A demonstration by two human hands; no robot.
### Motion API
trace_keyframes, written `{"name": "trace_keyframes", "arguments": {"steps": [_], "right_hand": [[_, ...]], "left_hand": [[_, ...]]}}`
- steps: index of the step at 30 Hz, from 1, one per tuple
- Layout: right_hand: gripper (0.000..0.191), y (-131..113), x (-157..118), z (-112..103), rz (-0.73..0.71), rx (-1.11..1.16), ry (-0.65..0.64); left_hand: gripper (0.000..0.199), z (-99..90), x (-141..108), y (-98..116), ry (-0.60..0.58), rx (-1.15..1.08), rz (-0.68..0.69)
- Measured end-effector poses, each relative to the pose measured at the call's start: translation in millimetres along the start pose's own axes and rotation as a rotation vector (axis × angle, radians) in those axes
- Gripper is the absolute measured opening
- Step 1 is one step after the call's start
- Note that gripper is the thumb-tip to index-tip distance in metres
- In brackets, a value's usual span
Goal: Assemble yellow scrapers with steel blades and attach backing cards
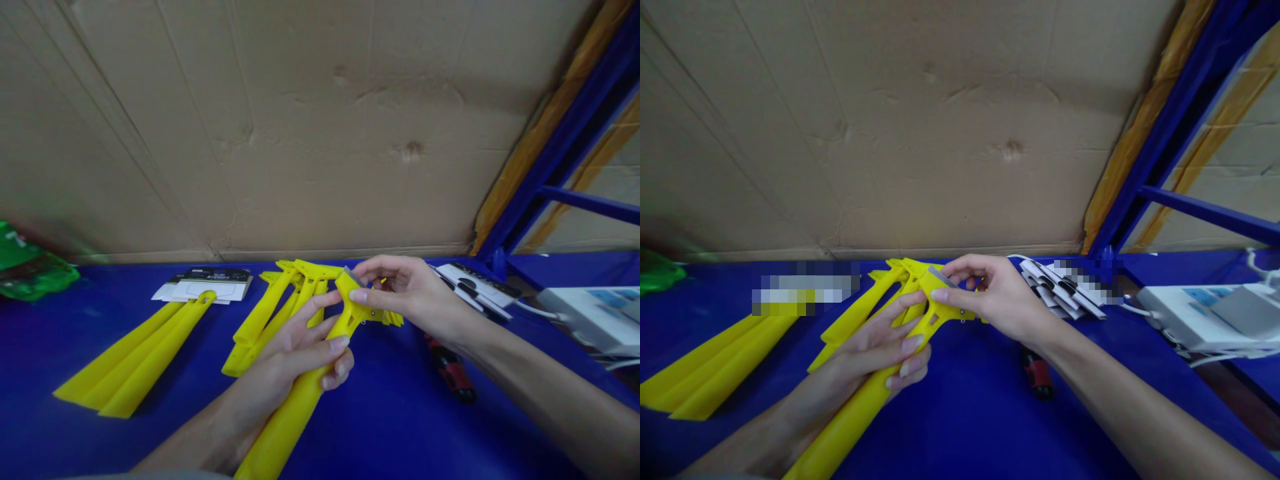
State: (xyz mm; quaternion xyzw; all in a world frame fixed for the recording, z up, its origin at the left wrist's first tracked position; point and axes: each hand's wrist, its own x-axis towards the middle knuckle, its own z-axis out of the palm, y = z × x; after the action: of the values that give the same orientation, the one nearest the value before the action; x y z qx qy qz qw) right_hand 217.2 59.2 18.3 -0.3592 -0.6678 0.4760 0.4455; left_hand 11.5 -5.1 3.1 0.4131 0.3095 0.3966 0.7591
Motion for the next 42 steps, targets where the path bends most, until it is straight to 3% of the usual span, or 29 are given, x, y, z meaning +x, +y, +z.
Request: {"name": "trace_keyframes", "arguments": {"steps": [13, 16, 19, 21, 23, 25, 31, 36, 42], "right_hand": [[0.040, -1.7, 2.5, -0.3, 0.028, -0.029, 0.013], [0.042, -6.8, 1.4, -6.0, -0.010, -0.095, 0.084], [0.024, -9.6, -6.5, -19.7, -0.093, -0.373, 0.233], [0.016, -9.2, -17.8, -31.1, -0.084, -0.735, 0.241], [0.023, -7.0, -32.5, -41.4, -0.089, -1.054, 0.199], [0.031, -3.7, -47.2, -48.5, -0.093, -1.164, 0.122], [0.043, 3.3, -67.3, -53.2, -0.044, -1.376, 0.080], [0.036, 2.5, -65.4, -49.7, 0.156, -1.388, 0.008], [0.033, 0.3, -62.3, -47.5, 0.274, -1.254, 0.004]], "left_hand": [[0.053, -1.0, 0.9, -3.5, -0.007, -0.068, 0.027], [0.057, -1.5, 1.6, -4.8, 0.018, -0.082, 0.041], [0.061, -4.0, 3.2, -6.6, 0.068, -0.106, 0.046], [0.063, -6.0, 4.5, -7.6, 0.101, -0.123, 0.059], [0.067, -7.3, 5.4, -7.7, 0.123, -0.137, 0.083], [0.069, -7.4, 5.4, -6.5, 0.148, -0.135, 0.091], [0.068, -6.0, 3.9, -1.0, 0.215, -0.116, 0.087], [0.080, -6.0, 5.3, -1.3, 0.216, -0.128, 0.076], [0.079, -1.3, 5.6, -0.7, 0.235, -0.127, 0.087]]}}
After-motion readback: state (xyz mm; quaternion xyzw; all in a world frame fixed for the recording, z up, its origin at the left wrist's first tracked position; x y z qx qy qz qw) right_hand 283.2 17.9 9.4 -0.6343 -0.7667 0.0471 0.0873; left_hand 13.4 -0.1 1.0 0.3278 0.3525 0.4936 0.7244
